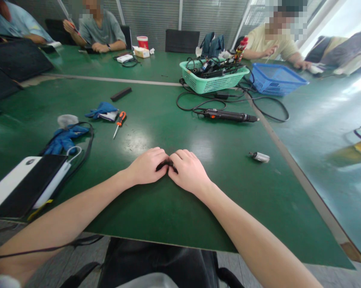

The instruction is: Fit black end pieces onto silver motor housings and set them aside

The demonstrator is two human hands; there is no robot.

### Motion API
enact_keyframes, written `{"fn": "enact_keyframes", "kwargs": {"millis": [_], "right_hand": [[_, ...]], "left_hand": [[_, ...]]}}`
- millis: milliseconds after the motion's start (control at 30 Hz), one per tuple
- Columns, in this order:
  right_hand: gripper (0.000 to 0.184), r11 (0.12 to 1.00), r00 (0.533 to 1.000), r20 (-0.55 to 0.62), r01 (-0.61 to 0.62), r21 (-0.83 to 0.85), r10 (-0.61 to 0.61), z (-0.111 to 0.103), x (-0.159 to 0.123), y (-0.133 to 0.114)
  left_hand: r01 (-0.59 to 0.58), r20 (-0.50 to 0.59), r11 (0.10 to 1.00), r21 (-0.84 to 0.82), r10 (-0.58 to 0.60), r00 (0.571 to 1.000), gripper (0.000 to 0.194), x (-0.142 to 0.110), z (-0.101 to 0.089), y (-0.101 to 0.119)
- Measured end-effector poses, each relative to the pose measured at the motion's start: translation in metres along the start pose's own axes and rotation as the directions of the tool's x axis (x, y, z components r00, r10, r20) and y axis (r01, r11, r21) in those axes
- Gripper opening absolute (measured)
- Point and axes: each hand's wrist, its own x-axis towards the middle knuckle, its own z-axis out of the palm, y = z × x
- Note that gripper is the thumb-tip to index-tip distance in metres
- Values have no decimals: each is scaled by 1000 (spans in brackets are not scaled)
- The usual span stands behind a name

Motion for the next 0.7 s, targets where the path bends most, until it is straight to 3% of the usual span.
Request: {"fn": "enact_keyframes", "kwargs": {"millis": [367,700], "right_hand": [[5,996,1000,-13,8,-90,-9,-2,1,-1],[5,999,1000,1,-22,-50,22,1,0,-2]], "left_hand": [[6,-5,1000,10,-6,1000,10,0,2,-1],[-11,1,1000,15,11,1000,10,1,1,-1]]}}
